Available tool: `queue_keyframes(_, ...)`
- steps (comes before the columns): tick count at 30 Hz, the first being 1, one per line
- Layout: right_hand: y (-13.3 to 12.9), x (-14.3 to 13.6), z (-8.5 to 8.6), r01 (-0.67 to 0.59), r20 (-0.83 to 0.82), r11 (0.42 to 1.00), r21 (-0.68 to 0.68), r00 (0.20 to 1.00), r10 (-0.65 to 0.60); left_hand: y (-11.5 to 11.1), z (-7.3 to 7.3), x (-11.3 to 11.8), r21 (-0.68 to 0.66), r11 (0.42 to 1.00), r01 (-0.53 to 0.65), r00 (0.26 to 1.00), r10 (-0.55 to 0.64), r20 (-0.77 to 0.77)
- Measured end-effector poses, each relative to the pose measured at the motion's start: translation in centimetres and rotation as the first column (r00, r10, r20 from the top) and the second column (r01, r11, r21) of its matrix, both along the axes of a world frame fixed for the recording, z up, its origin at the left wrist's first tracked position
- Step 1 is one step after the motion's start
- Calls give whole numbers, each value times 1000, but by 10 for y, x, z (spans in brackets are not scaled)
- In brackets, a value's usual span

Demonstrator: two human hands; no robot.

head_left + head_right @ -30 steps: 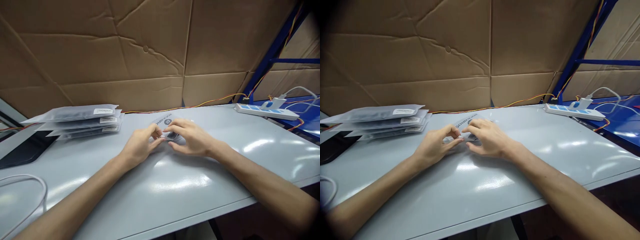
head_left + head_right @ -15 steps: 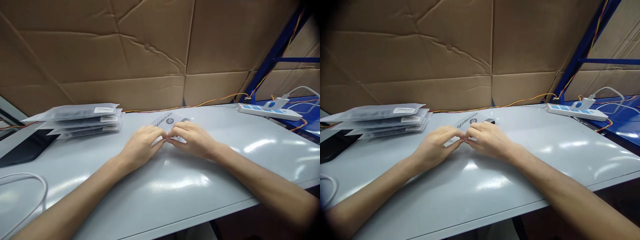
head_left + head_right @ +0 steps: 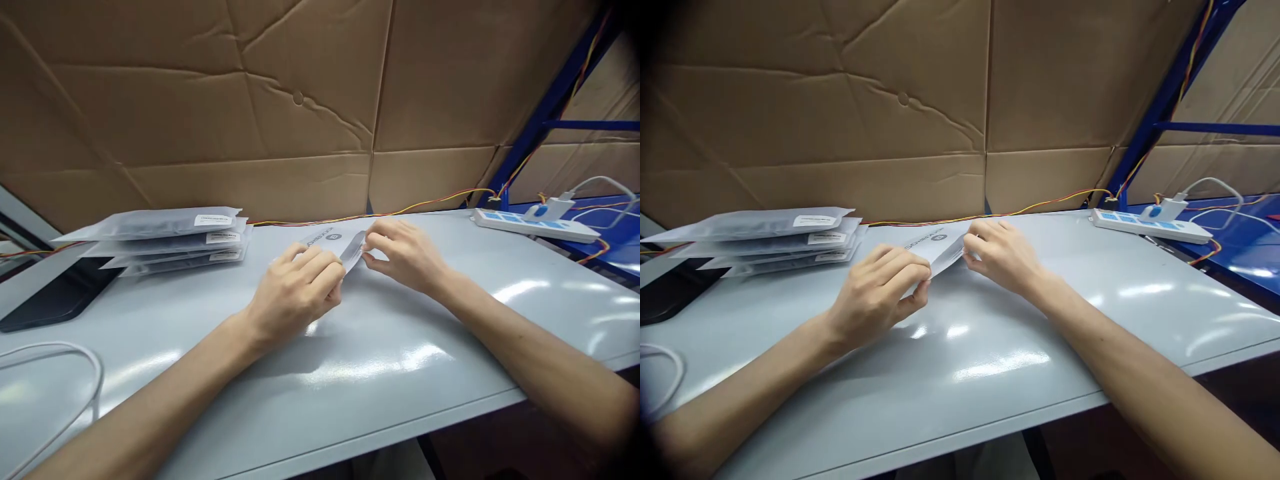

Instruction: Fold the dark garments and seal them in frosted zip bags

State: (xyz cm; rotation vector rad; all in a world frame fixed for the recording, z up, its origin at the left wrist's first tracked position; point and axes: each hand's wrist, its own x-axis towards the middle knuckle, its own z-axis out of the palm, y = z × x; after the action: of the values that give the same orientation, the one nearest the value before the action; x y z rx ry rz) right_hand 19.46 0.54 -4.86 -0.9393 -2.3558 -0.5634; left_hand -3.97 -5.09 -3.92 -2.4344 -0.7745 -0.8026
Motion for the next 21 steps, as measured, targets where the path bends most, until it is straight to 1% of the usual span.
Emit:
queue_keyframes(5, 14, 9, -6, 60, -3, 998, -6, 998, -60, -3, -1, 3, 56, 998, 1, 999, 2, -43)
queue_keyframes(9, 21, 12, -9, 101, 17, 995, 12, 995, -102, -4, -2, 4, 130, 989, 71, 997, -68, -27)
queue_keyframes(13, 29, 16, -14, 152, 9, 988, 36, 988, -152, -7, -1, 7, 160, 981, 106, 994, -108, 0)
queue_keyframes(17, 35, 22, -17, 222, 9, 975, -18, 975, -222, -12, -1, 10, 174, 973, 151, 987, -157, 19)
queue_keyframes(21, 39, 28, -17, 262, -20, 960, -96, 964, -265, -17, 2, 13, 134, 971, 196, 979, -202, 29)
